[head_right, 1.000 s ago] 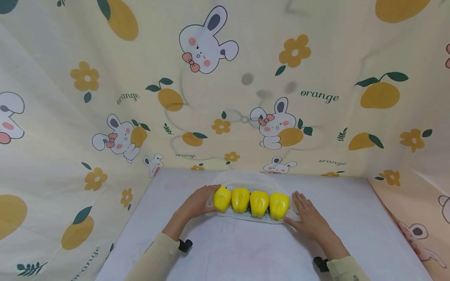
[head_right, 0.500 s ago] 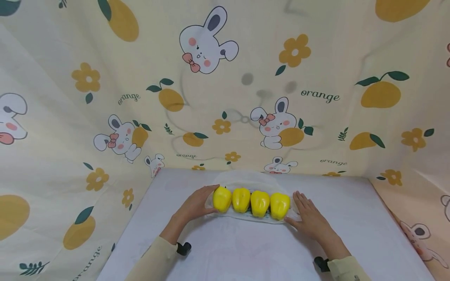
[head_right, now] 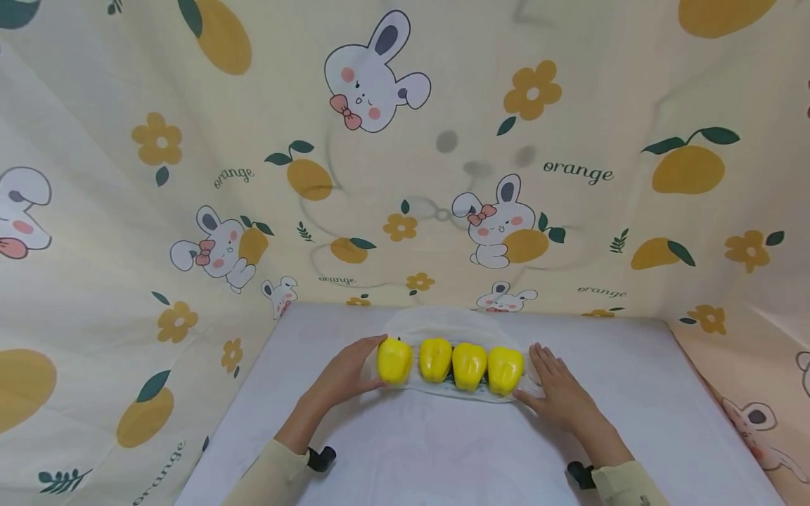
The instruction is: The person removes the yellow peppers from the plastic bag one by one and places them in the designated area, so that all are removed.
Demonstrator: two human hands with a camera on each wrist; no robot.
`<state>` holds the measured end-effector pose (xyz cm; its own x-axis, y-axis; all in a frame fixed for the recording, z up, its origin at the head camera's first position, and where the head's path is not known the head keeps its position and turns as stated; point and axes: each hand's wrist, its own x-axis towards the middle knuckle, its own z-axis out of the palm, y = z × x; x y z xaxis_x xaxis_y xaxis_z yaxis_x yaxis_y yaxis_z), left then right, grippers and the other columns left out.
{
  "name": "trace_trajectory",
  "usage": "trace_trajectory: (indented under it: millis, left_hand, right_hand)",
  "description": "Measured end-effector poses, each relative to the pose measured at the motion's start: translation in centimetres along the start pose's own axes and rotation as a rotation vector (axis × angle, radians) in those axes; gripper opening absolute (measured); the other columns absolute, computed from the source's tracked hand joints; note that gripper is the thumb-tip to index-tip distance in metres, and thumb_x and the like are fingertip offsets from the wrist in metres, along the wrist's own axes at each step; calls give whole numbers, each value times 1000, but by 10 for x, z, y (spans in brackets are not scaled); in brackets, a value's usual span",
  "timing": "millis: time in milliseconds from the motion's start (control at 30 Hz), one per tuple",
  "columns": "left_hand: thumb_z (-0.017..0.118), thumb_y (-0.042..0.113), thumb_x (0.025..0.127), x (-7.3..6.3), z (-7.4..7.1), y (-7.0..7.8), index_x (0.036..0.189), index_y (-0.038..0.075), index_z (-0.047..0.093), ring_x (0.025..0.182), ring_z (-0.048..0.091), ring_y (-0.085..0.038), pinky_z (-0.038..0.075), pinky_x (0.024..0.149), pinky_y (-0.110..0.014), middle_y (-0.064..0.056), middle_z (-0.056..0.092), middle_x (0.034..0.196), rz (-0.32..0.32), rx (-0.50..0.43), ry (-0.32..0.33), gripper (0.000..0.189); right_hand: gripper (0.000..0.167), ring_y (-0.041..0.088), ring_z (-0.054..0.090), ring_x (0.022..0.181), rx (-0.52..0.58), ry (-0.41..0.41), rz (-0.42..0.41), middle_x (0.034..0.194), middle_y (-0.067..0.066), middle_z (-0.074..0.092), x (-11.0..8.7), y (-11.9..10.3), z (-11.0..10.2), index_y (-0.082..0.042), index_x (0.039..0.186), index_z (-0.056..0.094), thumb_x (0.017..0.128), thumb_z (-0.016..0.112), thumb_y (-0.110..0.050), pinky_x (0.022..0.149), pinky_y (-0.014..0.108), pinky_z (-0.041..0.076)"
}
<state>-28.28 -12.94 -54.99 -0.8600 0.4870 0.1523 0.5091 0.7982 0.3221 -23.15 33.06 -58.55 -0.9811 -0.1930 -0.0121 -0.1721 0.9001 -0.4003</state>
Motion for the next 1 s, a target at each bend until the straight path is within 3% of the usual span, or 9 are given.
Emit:
trace_trajectory:
  millis: [600, 1000]
  left_hand:
    - [93, 45, 84, -43, -16, -7, 161, 14, 48, 145, 55, -25, 47, 120, -46, -3, 56, 160, -8, -33, 90, 94]
    - [91, 46, 86, -61, -8, -3, 162, 16, 47, 144, 55, -24, 47, 120, -47, -2, 56, 159, -11, -54, 51, 93]
  right_hand:
    - [119, 54, 14, 159, -5, -11, 5, 174, 31, 14, -2, 0, 1, 4, 169, 16, 93, 72, -68, 129, 68, 9]
    - [119, 54, 14, 159, 12, -15, 7, 174, 31, 14, -1, -1, 0, 3, 169, 15, 92, 74, -66, 128, 70, 10]
